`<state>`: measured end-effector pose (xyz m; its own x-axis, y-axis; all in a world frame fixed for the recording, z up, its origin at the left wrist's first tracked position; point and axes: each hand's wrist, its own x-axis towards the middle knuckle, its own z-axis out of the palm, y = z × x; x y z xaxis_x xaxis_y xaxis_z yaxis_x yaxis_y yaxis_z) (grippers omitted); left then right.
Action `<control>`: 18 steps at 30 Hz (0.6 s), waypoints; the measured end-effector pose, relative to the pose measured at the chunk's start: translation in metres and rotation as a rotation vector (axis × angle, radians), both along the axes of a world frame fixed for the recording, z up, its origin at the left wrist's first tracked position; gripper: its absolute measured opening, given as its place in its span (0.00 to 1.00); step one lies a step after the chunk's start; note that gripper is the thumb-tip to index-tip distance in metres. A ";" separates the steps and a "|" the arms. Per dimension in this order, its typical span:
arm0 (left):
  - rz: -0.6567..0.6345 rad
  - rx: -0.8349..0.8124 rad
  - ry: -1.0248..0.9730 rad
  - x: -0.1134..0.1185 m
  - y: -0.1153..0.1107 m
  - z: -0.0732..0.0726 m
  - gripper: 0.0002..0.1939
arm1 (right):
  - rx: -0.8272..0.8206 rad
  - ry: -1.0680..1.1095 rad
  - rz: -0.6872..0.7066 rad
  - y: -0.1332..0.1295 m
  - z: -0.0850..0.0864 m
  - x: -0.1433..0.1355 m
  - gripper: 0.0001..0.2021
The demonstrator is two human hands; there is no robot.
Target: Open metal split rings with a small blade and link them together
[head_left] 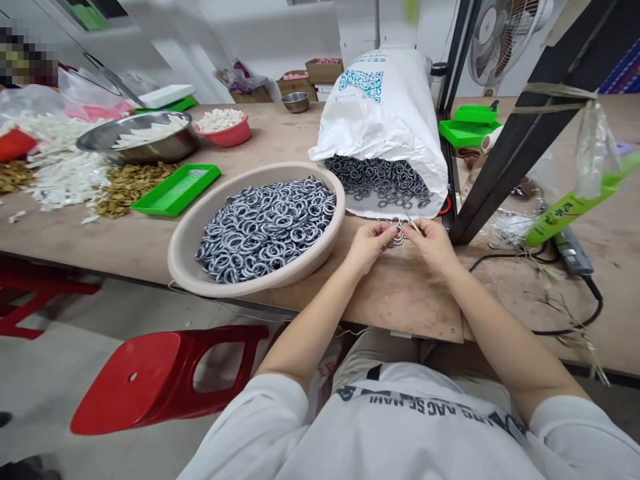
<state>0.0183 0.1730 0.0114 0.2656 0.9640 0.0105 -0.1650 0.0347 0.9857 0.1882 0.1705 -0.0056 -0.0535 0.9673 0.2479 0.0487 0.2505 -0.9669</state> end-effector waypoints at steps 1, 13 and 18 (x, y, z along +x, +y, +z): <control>0.000 -0.039 -0.052 0.000 -0.004 0.000 0.19 | -0.001 0.026 0.011 -0.001 0.001 -0.001 0.15; -0.080 -0.131 -0.160 0.001 -0.008 -0.011 0.25 | 0.064 -0.068 0.118 -0.013 0.012 -0.006 0.15; -0.076 -0.285 -0.261 0.002 -0.008 -0.011 0.28 | 0.011 0.004 0.125 -0.013 0.007 -0.010 0.14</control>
